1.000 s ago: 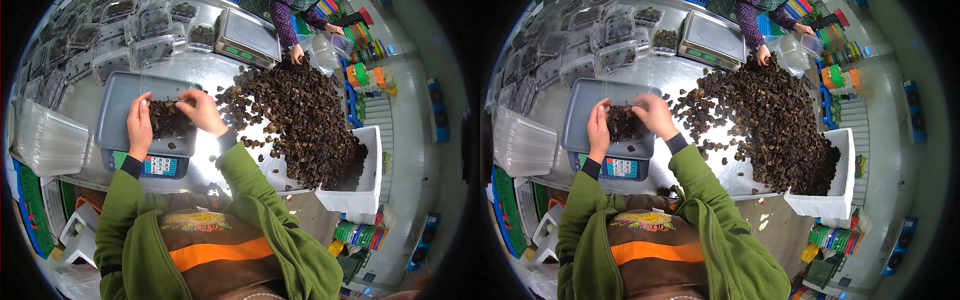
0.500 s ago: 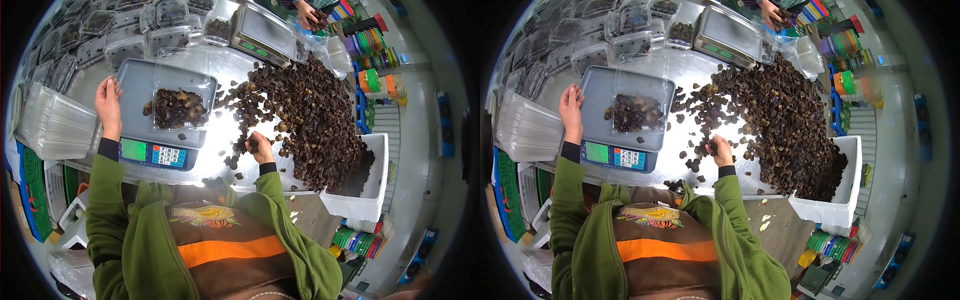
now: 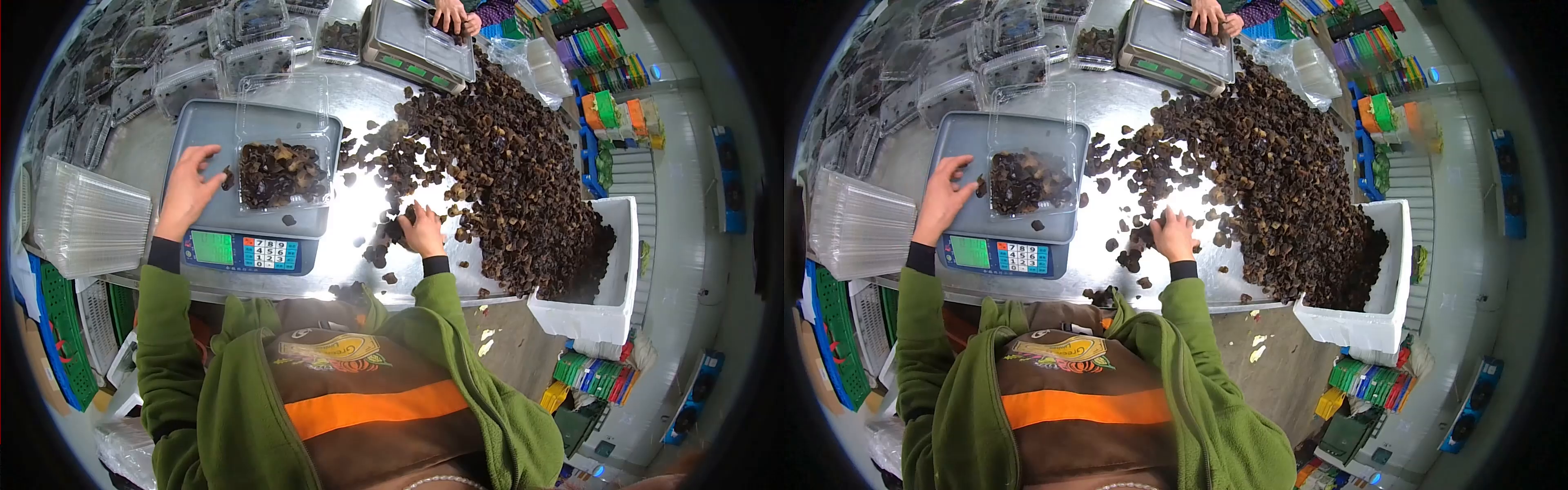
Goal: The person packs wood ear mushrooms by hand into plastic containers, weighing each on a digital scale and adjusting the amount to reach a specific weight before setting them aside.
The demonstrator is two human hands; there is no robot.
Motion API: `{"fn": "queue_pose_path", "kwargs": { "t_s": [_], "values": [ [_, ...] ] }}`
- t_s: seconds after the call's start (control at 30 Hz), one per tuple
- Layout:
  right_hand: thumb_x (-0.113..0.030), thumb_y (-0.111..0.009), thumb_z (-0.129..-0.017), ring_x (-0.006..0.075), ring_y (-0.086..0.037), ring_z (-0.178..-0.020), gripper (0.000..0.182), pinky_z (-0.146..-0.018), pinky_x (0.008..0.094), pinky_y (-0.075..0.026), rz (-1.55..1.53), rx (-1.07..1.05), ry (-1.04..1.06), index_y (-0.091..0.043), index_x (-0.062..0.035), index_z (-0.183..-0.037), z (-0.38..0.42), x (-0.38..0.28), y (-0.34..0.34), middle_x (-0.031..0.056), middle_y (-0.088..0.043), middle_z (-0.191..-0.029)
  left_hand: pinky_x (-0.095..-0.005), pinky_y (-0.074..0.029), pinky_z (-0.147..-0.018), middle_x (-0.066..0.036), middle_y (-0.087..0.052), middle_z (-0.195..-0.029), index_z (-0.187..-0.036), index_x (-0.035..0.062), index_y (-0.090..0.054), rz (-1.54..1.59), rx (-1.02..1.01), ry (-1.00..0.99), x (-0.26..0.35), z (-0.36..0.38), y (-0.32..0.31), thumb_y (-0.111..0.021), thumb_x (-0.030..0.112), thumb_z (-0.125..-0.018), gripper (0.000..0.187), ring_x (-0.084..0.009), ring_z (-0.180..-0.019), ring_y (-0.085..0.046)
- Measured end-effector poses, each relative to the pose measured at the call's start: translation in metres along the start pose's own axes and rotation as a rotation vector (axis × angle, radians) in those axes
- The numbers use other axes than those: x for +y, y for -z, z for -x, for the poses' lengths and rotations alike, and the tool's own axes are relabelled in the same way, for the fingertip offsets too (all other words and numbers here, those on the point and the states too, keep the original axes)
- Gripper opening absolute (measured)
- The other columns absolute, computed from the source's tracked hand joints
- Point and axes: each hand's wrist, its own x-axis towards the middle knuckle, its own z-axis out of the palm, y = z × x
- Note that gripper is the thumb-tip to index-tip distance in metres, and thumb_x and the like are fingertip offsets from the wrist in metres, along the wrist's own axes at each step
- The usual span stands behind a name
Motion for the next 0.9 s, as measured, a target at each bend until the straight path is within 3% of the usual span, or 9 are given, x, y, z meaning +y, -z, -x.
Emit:
{"fn": "queue_pose_path", "kwargs": {
  "t_s": [0.07,0.13,0.2,0.33,0.43,0.6,0.7,0.8,0.9],
  "values": [
    [-0.036,-0.067,-0.089,0.0372,-0.045,-0.132,0.056,-0.104,0.0389,-0.043,0.032,0.028,-0.109,-0.053,-0.008,-0.136,-0.002,-0.041,0.042,0.0255,-0.044,-0.143,-0.0298,-0.05,-0.079,-0.008,-0.059,-0.11,-0.119,0.0052,-0.063,-0.12,-0.049,-0.056,0.002,0.004,-0.004,-0.072,0.005,-0.078,0.042,-0.0204,-0.097,-0.058],
    [-0.035,-0.071,-0.086,0.0363,-0.051,-0.127,0.062,-0.103,0.041,-0.044,-0.557,0.194,0.314,-0.052,-0.003,-0.136,-0.033,-0.051,0.053,0.0263,-0.048,-0.139,-0.037,-0.049,-0.083,-0.014,-0.057,-0.106,-0.111,0.0038,-0.065,-0.235,-0.028,-0.161,-0.004,0.002,-0.017,-0.074,0.004,-0.075,0.037,-0.0288,-0.098,-0.058],
    [-0.032,-0.073,-0.086,0.0326,-0.061,-0.113,0.064,-0.095,0.04,-0.049,-0.804,0.131,0.357,-0.05,0.0025,-0.135,-0.057,-0.082,0.066,0.0252,-0.057,-0.129,-0.0354,-0.05,-0.08,-0.014,-0.058,-0.1,-0.103,0.0013,-0.066,-0.295,0.035,-0.289,-0.002,0.001,-0.022,-0.071,0.001,-0.075,0.028,-0.0281,-0.09,-0.06],
    [-0.025,-0.069,-0.09,0.0181,-0.069,-0.085,0.055,-0.071,0.0288,-0.056,-1.261,-0.128,0.363,-0.051,0.0035,-0.133,-0.081,-0.153,0.102,0.0167,-0.068,-0.106,-0.0291,-0.05,-0.068,-0.008,-0.06,-0.084,-0.092,-0.0008,-0.063,-0.077,-0.001,-0.082,-0.003,0.005,-0.028,-0.068,-0.003,-0.078,0.015,-0.0194,-0.07,-0.06],
    [-0.025,-0.068,-0.092,0.0168,-0.067,-0.082,0.057,-0.066,0.0273,-0.054,-1.174,-0.233,0.347,-0.048,0.0035,-0.136,-0.103,-0.188,0.098,0.0167,-0.068,-0.105,-0.0234,-0.05,-0.067,-0.003,-0.064,-0.093,-0.098,-0.0018,-0.064,0.451,0.265,0.169,-0.01,-0.001,-0.026,-0.072,0.003,-0.083,0.018,-0.0083,-0.073,-0.056],
    [-0.039,-0.062,-0.096,0.016,-0.063,-0.088,0.062,-0.074,0.0289,-0.052,-1.393,-0.334,0.21,-0.046,0.0012,-0.139,-0.12,-0.217,0.095,0.0156,-0.064,-0.114,-0.024,-0.05,-0.068,-0.006,-0.062,-0.102,-0.112,-0.0014,-0.065,0.196,0.014,-0.069,0.056,0.011,-0.022,-0.072,0.009,-0.086,0.029,-0.0109,-0.078,-0.059],
    [-0.065,-0.038,-0.098,0.0177,-0.056,-0.097,0.074,-0.089,0.0325,-0.044,-1.476,-0.522,0.235,-0.056,-0.0026,-0.134,-0.117,-0.208,0.11,0.011,-0.064,-0.112,-0.0285,-0.051,-0.078,-0.008,-0.06,-0.109,-0.123,0.0,-0.061,0.296,0.119,0.114,0.029,0.019,-0.032,-0.062,0.021,-0.096,0.034,-0.0136,-0.094,-0.06],
    [-0.065,-0.037,-0.098,0.0177,-0.056,-0.094,0.071,-0.088,0.0318,-0.044,-1.278,-0.476,0.397,-0.065,-0.0038,-0.123,-0.088,-0.187,0.125,0.0091,-0.065,-0.107,-0.0304,-0.048,-0.086,-0.009,-0.058,-0.119,-0.133,-0.0003,-0.053,0.695,0.327,0.397,0.014,0.028,-0.038,-0.053,0.037,-0.101,0.049,-0.0153,-0.103,-0.056],
    [-0.031,-0.068,-0.092,0.016,-0.057,-0.102,0.036,-0.091,0.0328,-0.048,-1.125,-0.366,0.606,-0.067,-0.0026,-0.114,-0.045,-0.159,0.104,0.0064,-0.061,-0.106,-0.0334,-0.046,-0.091,-0.011,-0.058,-0.124,-0.14,-0.0029,-0.047,0.76,0.072,0.532,0.008,0.053,-0.03,-0.051,0.044,-0.101,0.061,-0.0174,-0.107,-0.055]
  ]
}}
